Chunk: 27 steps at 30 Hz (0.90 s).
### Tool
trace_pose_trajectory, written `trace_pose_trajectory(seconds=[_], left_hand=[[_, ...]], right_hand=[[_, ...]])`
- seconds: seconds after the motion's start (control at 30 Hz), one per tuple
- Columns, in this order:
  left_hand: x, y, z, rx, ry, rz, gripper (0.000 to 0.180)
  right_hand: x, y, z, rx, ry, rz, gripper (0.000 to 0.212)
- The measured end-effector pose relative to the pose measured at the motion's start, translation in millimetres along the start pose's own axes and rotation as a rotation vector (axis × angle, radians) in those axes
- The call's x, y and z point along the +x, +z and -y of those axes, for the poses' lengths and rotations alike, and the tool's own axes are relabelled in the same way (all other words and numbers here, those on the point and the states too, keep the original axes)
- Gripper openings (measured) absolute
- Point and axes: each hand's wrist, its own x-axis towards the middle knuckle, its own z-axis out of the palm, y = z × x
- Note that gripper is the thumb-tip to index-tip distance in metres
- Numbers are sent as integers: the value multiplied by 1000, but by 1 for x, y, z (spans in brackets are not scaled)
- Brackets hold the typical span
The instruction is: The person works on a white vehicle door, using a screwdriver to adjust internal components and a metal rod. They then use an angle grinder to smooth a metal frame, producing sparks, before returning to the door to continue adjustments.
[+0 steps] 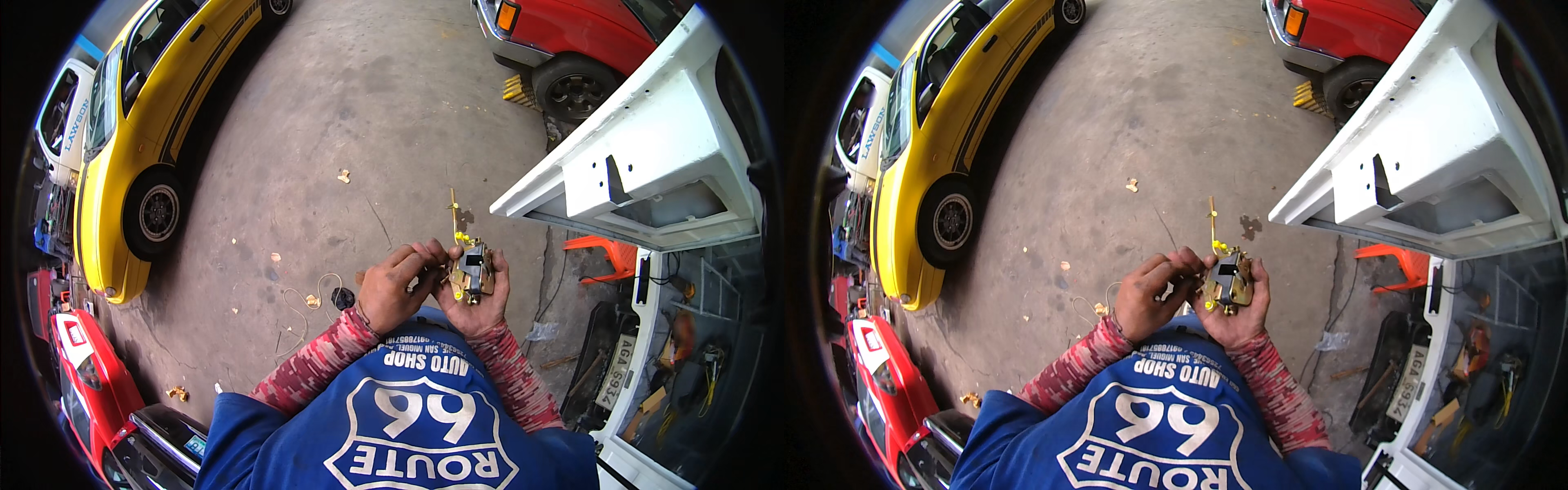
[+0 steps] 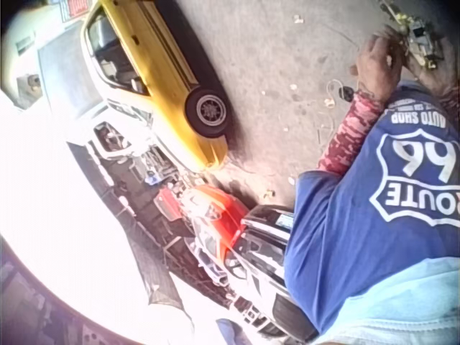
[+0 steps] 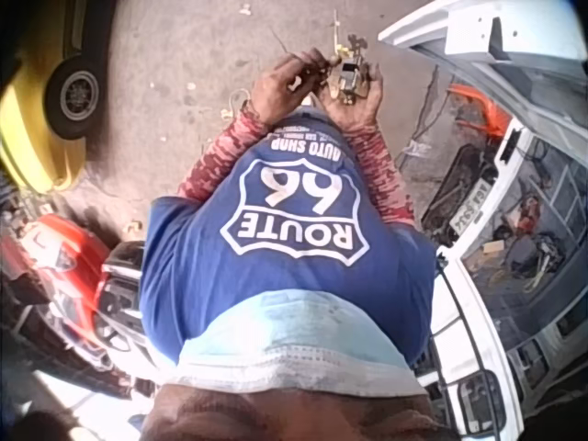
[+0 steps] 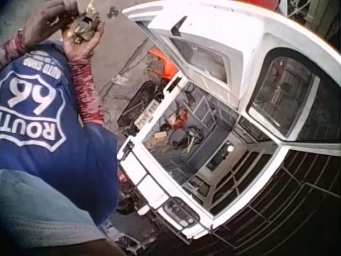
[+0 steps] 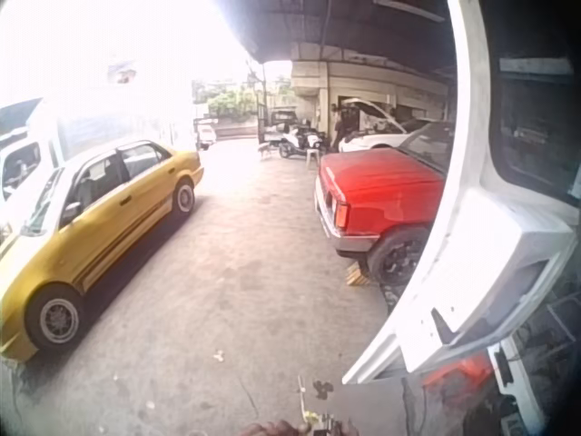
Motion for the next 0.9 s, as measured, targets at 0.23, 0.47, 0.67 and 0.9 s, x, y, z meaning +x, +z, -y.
trace_pose_trajectory(seconds=[0.23, 0.47, 0.67, 0.9], left_hand=[[5, 4, 2, 10, -7, 23, 23], [5, -14, -5, -79, -92, 7, 16], [3, -31, -10, -18, -85, 186, 26], [-2, -34, -12, -15, -130, 336, 28]], right_hand=[[0, -6, 2, 33, 17, -70, 67], [-5, -8, 6, -125, 28, -176, 58], [-11, -9, 7, -489, 73, -258, 44], [-10, -8, -6, -745, 141, -306, 46]])
